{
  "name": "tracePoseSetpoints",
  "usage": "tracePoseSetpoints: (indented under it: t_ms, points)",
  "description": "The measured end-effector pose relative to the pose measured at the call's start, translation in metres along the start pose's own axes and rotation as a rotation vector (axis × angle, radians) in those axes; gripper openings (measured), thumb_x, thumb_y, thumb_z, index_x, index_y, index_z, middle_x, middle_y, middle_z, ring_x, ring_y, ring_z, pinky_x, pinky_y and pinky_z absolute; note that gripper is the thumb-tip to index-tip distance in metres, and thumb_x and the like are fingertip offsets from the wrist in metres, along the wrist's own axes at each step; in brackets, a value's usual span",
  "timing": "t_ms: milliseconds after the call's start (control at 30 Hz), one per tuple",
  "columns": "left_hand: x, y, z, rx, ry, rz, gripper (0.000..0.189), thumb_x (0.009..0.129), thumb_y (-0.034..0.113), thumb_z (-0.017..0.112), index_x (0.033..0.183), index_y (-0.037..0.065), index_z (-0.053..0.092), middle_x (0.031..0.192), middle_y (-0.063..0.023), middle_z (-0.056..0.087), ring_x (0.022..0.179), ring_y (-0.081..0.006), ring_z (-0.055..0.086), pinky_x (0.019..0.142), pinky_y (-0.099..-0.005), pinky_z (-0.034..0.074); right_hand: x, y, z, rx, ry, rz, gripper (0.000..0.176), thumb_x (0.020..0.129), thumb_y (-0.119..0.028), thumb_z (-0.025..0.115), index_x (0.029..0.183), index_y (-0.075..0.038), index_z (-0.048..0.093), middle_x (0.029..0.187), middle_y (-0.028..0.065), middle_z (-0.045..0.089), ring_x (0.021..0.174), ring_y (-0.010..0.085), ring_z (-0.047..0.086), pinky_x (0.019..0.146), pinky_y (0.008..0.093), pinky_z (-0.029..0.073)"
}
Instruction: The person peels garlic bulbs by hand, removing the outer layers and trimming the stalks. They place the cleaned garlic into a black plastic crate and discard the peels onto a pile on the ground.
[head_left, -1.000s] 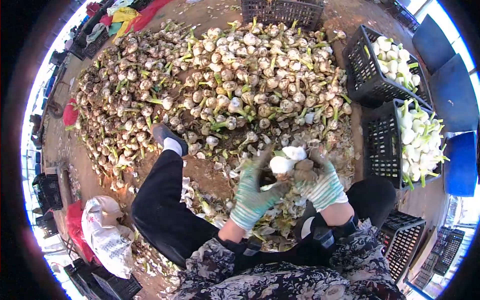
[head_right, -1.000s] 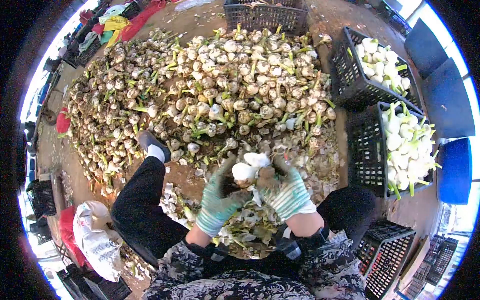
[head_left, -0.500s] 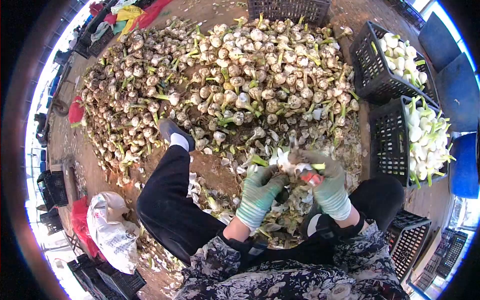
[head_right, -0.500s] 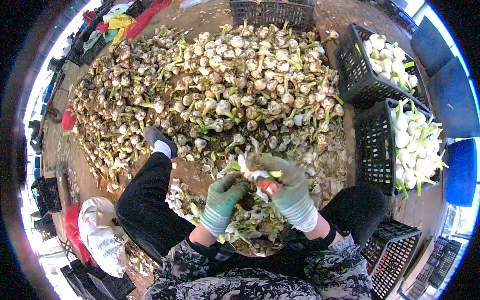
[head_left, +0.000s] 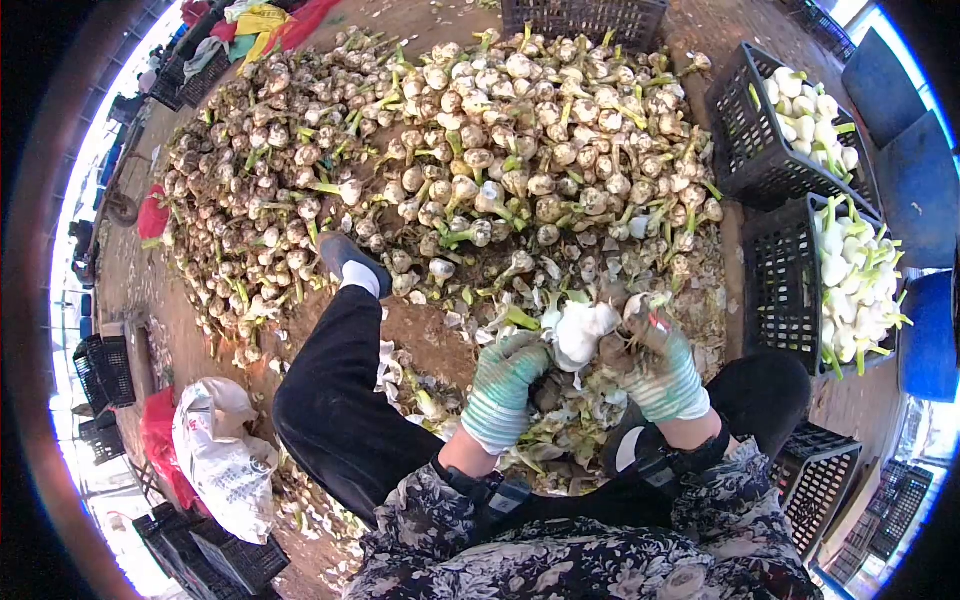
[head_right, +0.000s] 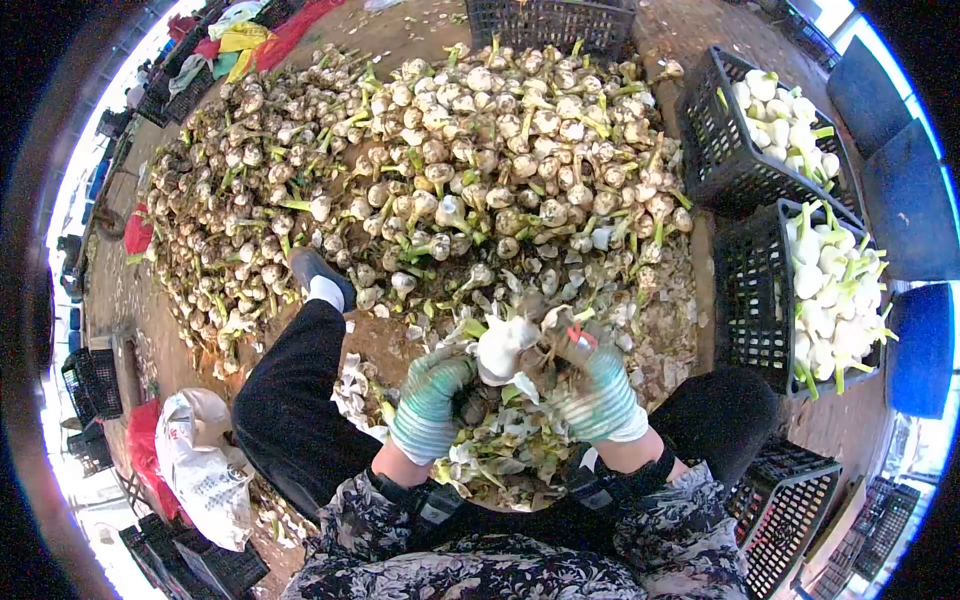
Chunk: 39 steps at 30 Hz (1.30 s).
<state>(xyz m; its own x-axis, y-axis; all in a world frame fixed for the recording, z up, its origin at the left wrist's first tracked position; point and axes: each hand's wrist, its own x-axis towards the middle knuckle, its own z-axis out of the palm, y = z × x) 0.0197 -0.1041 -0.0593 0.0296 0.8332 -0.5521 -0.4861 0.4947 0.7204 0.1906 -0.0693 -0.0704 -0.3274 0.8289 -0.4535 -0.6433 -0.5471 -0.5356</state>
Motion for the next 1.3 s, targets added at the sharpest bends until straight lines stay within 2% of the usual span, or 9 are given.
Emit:
tracePoseSetpoints:
  t_ms: [133, 333, 467, 600, 633, 800, 1067, 1133, 1300]
  points:
    - [0.025, -0.037, -0.022, -0.198, 0.013, -0.026, 0.016, 0.080, 0.014, 0.055, 0.076, 0.000, 0.061, 0.064, -0.0027, 0.058, 0.048, -0.0073, 0.048, 0.044, -0.0213, 0.037, 0.000, -0.005, -0.003, 0.630, -0.283, 0.240, 0.035, 0.077, -0.012, 0.062, 0.110, -0.007, 0.053, 0.111, 0.0100, 0.055, 0.100, 0.0233, 0.055, 0.082, 0.0329, 0.050]
    - [0.044, -0.075, -0.040, 1.292, 0.122, 0.385, 0.015, 0.074, 0.014, 0.064, 0.083, 0.002, 0.062, 0.084, -0.0122, 0.060, 0.078, -0.0203, 0.057, 0.070, -0.0322, 0.045, 0.005, -0.041, -0.014, 0.332, 0.021, 0.055, 0.027, 0.081, -0.019, 0.059, 0.104, -0.006, 0.054, 0.102, 0.0122, 0.057, 0.088, 0.0208, 0.059, 0.063, 0.0239, 0.056]
    - [0.024, -0.045, 0.008, 0.319, -0.278, 0.361, 0.052, 0.066, 0.003, 0.067, 0.113, 0.007, 0.047, 0.104, -0.0072, 0.054, 0.096, -0.0204, 0.053, 0.081, -0.0313, 0.044, -0.006, -0.013, -0.021, 0.099, 0.002, 0.081, 0.011, 0.082, -0.005, 0.055, 0.092, -0.008, 0.059, 0.095, 0.0027, 0.059, 0.088, 0.0134, 0.056, 0.080, 0.0296, 0.045]
    - [0.015, -0.031, 0.012, 0.279, -0.205, 0.126, 0.047, 0.066, -0.005, 0.063, 0.110, -0.001, 0.049, 0.096, -0.0072, 0.058, 0.080, -0.0154, 0.057, 0.071, -0.0280, 0.049, -0.013, -0.017, -0.007, -0.435, 0.122, 0.064, 0.028, 0.081, -0.022, 0.063, 0.103, -0.005, 0.059, 0.078, 0.0021, 0.061, 0.061, 0.0077, 0.055, 0.049, 0.0214, 0.044]
    - [0.020, -0.041, 0.004, 0.394, -0.227, 0.257, 0.044, 0.067, -0.005, 0.063, 0.109, -0.002, 0.051, 0.094, -0.0076, 0.059, 0.078, -0.0144, 0.057, 0.069, -0.0271, 0.049, -0.020, -0.030, 0.000, -0.878, 0.206, 0.044, 0.023, 0.080, -0.007, 0.059, 0.103, -0.005, 0.060, 0.090, 0.0051, 0.064, 0.082, 0.0115, 0.058, 0.072, 0.0234, 0.046]
    - [0.009, -0.045, 0.010, 0.362, -0.099, 0.058, 0.033, 0.072, 0.002, 0.062, 0.105, 0.000, 0.056, 0.089, -0.0079, 0.060, 0.074, -0.0134, 0.058, 0.065, -0.0256, 0.049, -0.055, -0.136, -0.050, -0.912, 0.213, -0.952, 0.020, 0.082, -0.013, 0.057, 0.098, -0.002, 0.058, 0.088, 0.0076, 0.060, 0.076, 0.0152, 0.056, 0.069, 0.0251, 0.044]
    - [0.019, -0.052, -0.015, 0.829, 0.056, 0.341, 0.025, 0.073, 0.020, 0.060, 0.093, 0.006, 0.063, 0.088, -0.0121, 0.063, 0.083, -0.0223, 0.060, 0.074, -0.0316, 0.046, -0.089, -0.350, -0.162, -1.523, 1.114, -0.835, 0.037, 0.080, -0.011, 0.058, 0.115, 0.001, 0.052, 0.101, 0.0116, 0.061, 0.086, 0.0173, 0.056, 0.076, 0.0281, 0.043]
    - [0.025, -0.060, -0.021, 0.738, 0.036, 0.336, 0.023, 0.076, 0.013, 0.062, 0.096, 0.003, 0.062, 0.089, -0.0075, 0.062, 0.082, -0.0122, 0.056, 0.074, -0.0265, 0.045, -0.044, -0.325, -0.135, -1.736, 1.023, -1.403, 0.033, 0.083, -0.018, 0.058, 0.110, 0.002, 0.054, 0.096, 0.0115, 0.062, 0.085, 0.0161, 0.057, 0.078, 0.0272, 0.045]
    - [0.025, -0.052, -0.023, 0.206, 0.246, 0.187, 0.026, 0.079, 0.008, 0.056, 0.104, 0.000, 0.057, 0.091, -0.0044, 0.060, 0.080, -0.0114, 0.055, 0.072, -0.0243, 0.045, 0.081, -0.101, 0.034, -1.675, 0.300, -0.430, 0.038, 0.078, -0.007, 0.058, 0.116, -0.005, 0.052, 0.110, 0.0100, 0.059, 0.092, 0.0218, 0.058, 0.081, 0.0283, 0.045]
